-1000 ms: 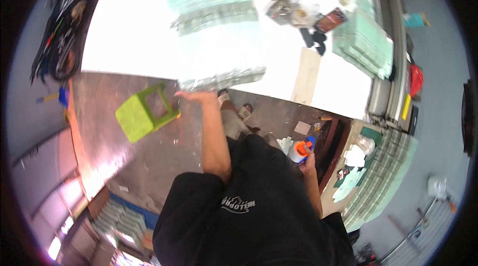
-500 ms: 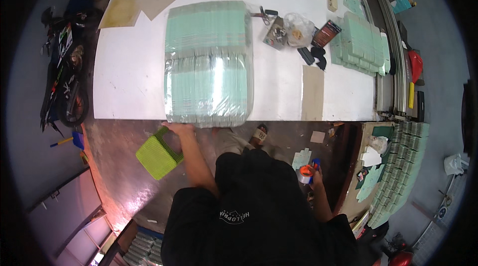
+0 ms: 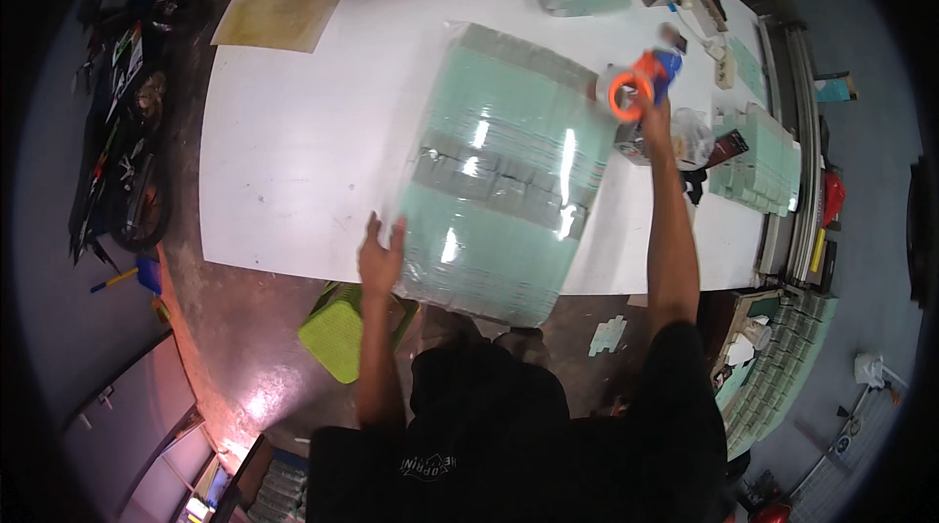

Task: The person wraps a stack of light green rectangular items in clear plastic film using a handheld tape dispenser. They smooth the film, apply tape along the edges, and rotate the bundle to secure it. The wrapped package is then lifted and placed onto a stack of similar packages. The person then handles a clear plastic bag and a small dark rectangular object on the table.

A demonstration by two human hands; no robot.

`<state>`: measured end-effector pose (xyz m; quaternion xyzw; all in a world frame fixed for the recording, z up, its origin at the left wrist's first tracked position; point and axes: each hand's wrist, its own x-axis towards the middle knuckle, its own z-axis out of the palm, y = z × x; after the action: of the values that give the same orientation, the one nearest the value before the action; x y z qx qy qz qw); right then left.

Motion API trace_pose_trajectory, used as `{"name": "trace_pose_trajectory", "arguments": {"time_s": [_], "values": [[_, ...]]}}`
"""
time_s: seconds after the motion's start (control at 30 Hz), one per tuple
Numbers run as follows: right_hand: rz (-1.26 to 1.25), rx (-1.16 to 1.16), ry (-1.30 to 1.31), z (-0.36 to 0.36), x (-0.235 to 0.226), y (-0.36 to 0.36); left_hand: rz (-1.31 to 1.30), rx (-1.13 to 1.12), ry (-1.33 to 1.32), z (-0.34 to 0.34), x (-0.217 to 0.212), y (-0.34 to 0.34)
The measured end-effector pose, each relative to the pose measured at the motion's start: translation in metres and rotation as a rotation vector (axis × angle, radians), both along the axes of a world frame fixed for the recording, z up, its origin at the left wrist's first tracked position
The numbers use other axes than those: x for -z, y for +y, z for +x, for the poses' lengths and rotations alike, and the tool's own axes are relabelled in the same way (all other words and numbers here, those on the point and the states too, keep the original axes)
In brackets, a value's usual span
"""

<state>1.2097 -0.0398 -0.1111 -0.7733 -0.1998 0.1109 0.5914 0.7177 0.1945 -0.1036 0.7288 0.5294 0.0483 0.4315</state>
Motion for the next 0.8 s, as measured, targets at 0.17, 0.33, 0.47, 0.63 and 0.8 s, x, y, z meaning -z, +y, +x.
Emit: {"name": "trace_pose_trajectory", "arguments": {"time_s": [0.17,0.33,0.47,0.63,0.8], "values": [[-0.07,0.028,0.443,0.056,0.055,0.037,0.301,-0.125,-0.073,-0.001,0.017,-0.057],[-0.119,0.011,0.414,0.035,0.054,0.036,0.347,-0.073,-0.153,-0.013,0.014,-0.035],[-0.073,0.102,0.255,-0.027,0.048,-0.012,0.342,0.07,-0.194,-0.017,0.021,0.028],[-0.108,0.41,0.288,-0.211,0.073,-0.128,0.336,0.565,-0.126,0.033,0.016,0.169],[0.209,0.44,0.859,-0.42,0.03,-0.191,0.634,0.903,0.107,0.149,0.008,0.198]]}}
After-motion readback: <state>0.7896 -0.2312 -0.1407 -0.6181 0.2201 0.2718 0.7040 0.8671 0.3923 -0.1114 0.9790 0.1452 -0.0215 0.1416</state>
